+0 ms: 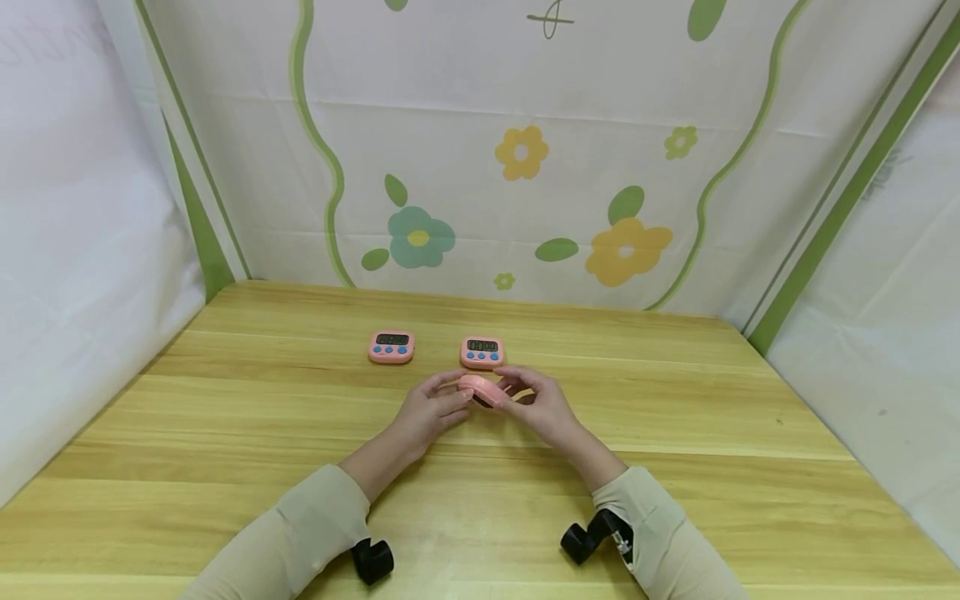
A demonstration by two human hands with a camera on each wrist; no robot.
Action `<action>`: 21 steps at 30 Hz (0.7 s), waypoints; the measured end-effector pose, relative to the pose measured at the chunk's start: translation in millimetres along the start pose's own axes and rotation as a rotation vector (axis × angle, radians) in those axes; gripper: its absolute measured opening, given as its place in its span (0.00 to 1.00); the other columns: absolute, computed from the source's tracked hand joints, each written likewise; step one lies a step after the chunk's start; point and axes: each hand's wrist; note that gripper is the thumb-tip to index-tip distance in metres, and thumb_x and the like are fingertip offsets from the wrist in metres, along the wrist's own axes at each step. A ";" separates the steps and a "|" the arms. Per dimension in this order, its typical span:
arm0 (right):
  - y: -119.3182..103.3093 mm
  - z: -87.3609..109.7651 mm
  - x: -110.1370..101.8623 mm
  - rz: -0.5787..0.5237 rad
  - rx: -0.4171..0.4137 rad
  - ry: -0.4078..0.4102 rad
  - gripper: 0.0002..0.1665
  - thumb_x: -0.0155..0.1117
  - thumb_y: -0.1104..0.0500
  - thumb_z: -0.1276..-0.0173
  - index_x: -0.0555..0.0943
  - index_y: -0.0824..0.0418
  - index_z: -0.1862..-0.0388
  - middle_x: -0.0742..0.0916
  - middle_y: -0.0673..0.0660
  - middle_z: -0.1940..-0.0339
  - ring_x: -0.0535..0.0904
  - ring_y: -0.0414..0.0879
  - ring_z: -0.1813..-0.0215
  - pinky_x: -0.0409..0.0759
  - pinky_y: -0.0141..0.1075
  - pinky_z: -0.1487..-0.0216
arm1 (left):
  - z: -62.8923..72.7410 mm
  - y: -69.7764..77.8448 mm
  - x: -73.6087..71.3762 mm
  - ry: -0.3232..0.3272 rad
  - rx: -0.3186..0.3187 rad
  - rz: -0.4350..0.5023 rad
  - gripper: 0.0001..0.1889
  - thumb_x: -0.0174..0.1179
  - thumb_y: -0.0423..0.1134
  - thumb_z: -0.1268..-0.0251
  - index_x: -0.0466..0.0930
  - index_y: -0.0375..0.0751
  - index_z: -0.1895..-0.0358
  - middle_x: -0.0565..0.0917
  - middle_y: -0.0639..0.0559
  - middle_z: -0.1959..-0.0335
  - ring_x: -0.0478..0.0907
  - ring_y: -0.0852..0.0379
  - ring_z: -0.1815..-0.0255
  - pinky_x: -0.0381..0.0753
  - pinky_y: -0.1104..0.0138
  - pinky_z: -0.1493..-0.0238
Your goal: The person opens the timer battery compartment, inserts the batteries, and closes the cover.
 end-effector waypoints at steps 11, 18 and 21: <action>-3.9 3.3 3.6 0.027 -0.040 -0.119 0.20 0.63 0.69 0.48 0.74 0.70 0.54 0.79 0.65 0.60 0.73 0.56 0.59 0.75 0.45 0.62 | 1.6 -0.4 4.3 0.024 -0.009 -0.133 0.30 0.58 0.29 0.47 0.58 0.28 0.40 0.68 0.37 0.48 0.69 0.51 0.53 0.72 0.67 0.53; 3.7 0.6 -1.7 -0.014 0.070 -0.192 0.31 0.64 0.66 0.48 0.67 0.72 0.45 0.72 0.68 0.49 0.67 0.60 0.50 0.72 0.48 0.55 | 2.0 1.0 4.3 0.002 0.013 -0.125 0.30 0.58 0.26 0.49 0.59 0.30 0.40 0.64 0.37 0.43 0.66 0.49 0.47 0.72 0.68 0.53; 16.8 -3.0 -5.5 -0.058 0.149 -0.235 0.36 0.65 0.62 0.48 0.64 0.69 0.41 0.71 0.66 0.48 0.68 0.57 0.50 0.72 0.44 0.52 | 2.3 1.2 3.8 -0.028 0.028 -0.121 0.30 0.57 0.24 0.50 0.60 0.32 0.40 0.63 0.38 0.42 0.65 0.49 0.46 0.72 0.68 0.53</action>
Point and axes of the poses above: each hand's wrist, its own z-axis away from the middle knuckle, its own x-axis out of the palm, y = z × x
